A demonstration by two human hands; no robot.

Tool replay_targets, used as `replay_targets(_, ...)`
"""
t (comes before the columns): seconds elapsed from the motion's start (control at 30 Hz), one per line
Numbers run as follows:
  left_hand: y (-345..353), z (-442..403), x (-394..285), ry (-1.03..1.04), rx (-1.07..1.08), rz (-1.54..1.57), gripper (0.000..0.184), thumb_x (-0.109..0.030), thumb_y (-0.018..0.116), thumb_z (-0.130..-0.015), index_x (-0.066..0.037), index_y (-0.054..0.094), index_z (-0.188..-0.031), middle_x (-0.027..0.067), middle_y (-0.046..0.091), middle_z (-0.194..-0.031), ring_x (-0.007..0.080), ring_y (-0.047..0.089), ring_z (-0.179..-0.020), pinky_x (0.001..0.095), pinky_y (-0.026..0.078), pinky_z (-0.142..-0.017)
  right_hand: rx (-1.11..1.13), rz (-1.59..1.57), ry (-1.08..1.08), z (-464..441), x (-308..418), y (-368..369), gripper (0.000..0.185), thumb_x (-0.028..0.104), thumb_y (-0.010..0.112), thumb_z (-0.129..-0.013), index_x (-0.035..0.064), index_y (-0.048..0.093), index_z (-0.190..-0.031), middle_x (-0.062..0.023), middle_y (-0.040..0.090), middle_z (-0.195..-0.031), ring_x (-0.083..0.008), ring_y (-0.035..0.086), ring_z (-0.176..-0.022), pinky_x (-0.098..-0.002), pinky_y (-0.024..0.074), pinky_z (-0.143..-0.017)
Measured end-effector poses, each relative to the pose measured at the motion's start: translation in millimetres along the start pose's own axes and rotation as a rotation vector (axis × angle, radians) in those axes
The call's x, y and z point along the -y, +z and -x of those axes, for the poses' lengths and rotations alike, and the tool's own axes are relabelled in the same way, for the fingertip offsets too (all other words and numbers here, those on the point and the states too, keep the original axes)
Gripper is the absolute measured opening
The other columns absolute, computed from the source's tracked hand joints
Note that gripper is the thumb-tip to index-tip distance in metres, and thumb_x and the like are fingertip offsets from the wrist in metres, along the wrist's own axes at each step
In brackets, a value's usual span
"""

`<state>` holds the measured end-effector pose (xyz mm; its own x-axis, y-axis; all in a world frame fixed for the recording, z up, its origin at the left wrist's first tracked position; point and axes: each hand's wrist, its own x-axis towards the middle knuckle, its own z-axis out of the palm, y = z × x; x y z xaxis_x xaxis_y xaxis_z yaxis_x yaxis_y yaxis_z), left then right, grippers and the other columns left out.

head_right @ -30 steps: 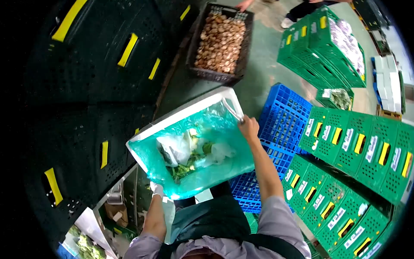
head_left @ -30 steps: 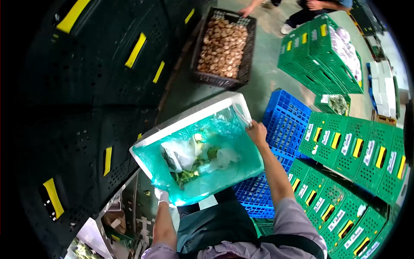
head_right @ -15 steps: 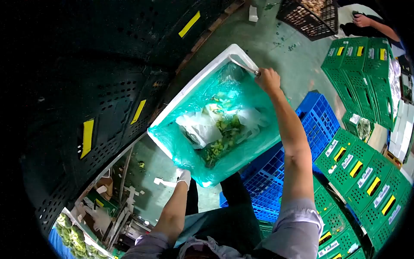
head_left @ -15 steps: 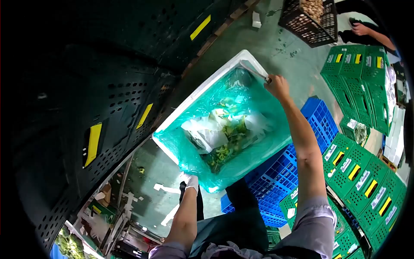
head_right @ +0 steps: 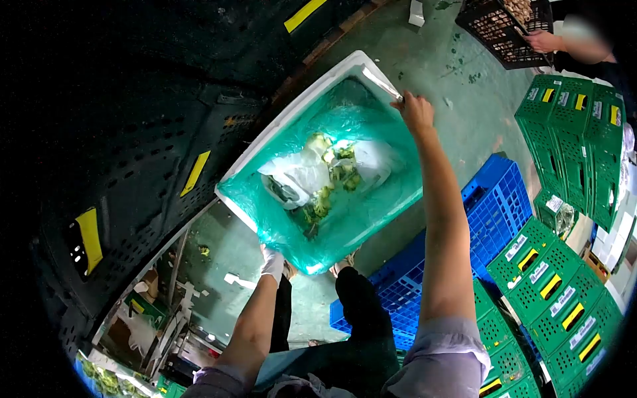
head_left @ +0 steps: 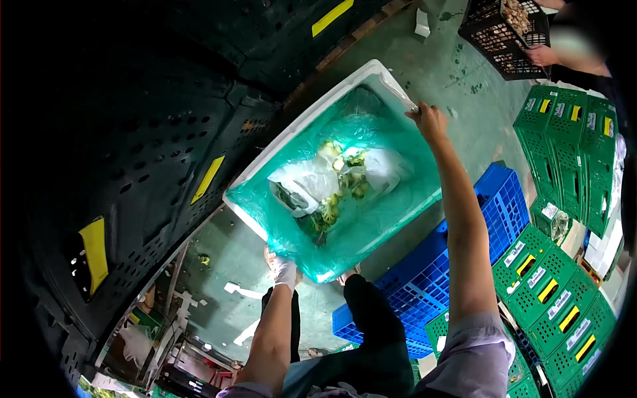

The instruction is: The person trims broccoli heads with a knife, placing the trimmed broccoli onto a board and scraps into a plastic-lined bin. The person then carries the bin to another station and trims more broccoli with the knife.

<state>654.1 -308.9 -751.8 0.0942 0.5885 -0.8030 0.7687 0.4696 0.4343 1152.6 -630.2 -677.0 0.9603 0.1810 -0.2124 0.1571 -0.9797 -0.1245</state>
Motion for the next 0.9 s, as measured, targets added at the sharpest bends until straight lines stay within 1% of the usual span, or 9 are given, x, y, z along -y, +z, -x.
replay_targets(0.13,-33.0,-13.0,9.4,-0.174,0.083,0.315,0.025,-0.03,0.054,-0.086,-0.009,0.059,-0.098,0.0043,0.059,-0.079,0.0185,0.058,-0.069,0.0341,0.05,-0.062,-0.255,-0.174,0.04,63.4,4.4,-29.3,0.032,0.041,0.066,-0.078,0.0112,0.061,-0.087,-0.0161,0.058,-0.073,-0.0375,0.057,-0.069,-0.0475,0.0447,-0.059)
replay_targets(0.17,-51.2,-10.3,-0.4,-0.223,0.273,0.005,0.017,-0.022,0.053,-0.087,-0.008,0.058,-0.097,0.006,0.061,-0.081,0.0175,0.06,-0.069,0.0328,0.049,-0.056,-0.15,-0.184,0.117,84.7,8.0,-45.9,0.03,0.041,0.067,-0.078,0.0121,0.063,-0.087,-0.0156,0.058,-0.07,-0.0368,0.057,-0.069,-0.0468,0.0441,-0.057)
replay_targets(0.23,-53.4,-10.3,10.8,-0.092,0.091,-1.186,0.03,-0.037,0.058,-0.082,-0.008,0.062,-0.077,0.004,0.058,-0.064,0.0166,0.057,-0.055,0.0324,0.047,-0.051,-0.102,-0.311,0.254,137.5,6.2,-54.0,0.03,0.038,0.069,-0.077,0.0105,0.062,-0.088,-0.0151,0.061,-0.069,-0.037,0.06,-0.067,-0.0452,0.0451,-0.056)
replay_targets(0.3,-88.4,17.2,-14.2,0.108,0.294,-1.116,0.016,-0.024,0.058,-0.081,-0.008,0.062,-0.081,0.003,0.059,-0.069,0.015,0.059,-0.059,0.0312,0.047,-0.05,-0.061,-0.37,0.347,200.2,-13.1,-30.5,0.035,0.038,0.071,-0.075,0.0059,0.058,-0.078,-0.0161,0.06,-0.066,-0.0389,0.059,-0.064,-0.0451,0.0441,-0.054)
replay_targets(0.37,-94.5,54.2,-62.0,-0.092,0.316,-0.848,0.011,-0.013,0.06,-0.08,-0.011,0.064,-0.09,-0.0009,0.061,-0.074,0.0115,0.06,-0.064,0.028,0.046,-0.049,-0.003,-0.392,0.364,269.7,-4.9,-45.8,0.022,0.026,0.068,-0.077,0.005,0.061,-0.075,-0.0151,0.059,-0.061,-0.0318,0.06,-0.056,-0.0397,0.0436,-0.05)
replay_targets(0.5,-119.2,83.7,-97.1,-0.233,0.314,-0.445,0.017,-0.013,0.067,-0.079,-0.013,0.066,-0.096,-0.0045,0.063,-0.08,0.0086,0.061,-0.068,0.0236,0.045,-0.052,0.372,-0.564,0.65,399.9,31.3,-76.4,0.03,0.033,0.068,-0.08,0.0036,0.064,-0.076,-0.0092,0.062,-0.059,-0.0171,0.061,-0.05,-0.0321,0.047,-0.048)
replay_targets(0.6,-135.0,121.6,-143.2,0.005,0.427,-0.464,0.015,-0.018,0.062,-0.076,-0.007,0.066,-0.084,0.0012,0.061,-0.07,0.0099,0.055,-0.058,0.0271,0.046,-0.05,0.584,-0.585,0.805,474.2,70.6,-99.4,0.034,0.036,0.07,-0.078,0.0026,0.067,-0.082,-0.0097,0.064,-0.062,-0.018,0.062,-0.048,-0.0317,0.0498,-0.049)
replay_targets(0.77,-161.1,128.4,-179.8,0.063,0.564,-0.435,0.015,-0.02,0.063,-0.08,-0.009,0.068,-0.089,0.0002,0.064,-0.076,0.0101,0.056,-0.064,0.027,0.046,-0.057,0.6,-0.632,0.742,529.6,140.5,-131.4,0.044,0.04,0.07,-0.078,-0.0022,0.063,-0.071,-0.011,0.062,-0.056,-0.0199,0.063,-0.048,-0.0325,0.0492,-0.047)
replay_targets(0.9,-189.9,171.7,-244.8,0.431,0.642,-0.459,0.02,-0.024,0.059,-0.08,-0.01,0.066,-0.092,0.0065,0.066,-0.088,0.015,0.061,-0.08,0.0292,0.049,-0.07,0.455,-0.828,0.665,523.7,193.0,-135.0,0.038,0.034,0.071,-0.077,0.0001,0.058,-0.065,-0.0084,0.06,-0.058,-0.0168,0.059,-0.044,-0.0304,0.0466,-0.042)
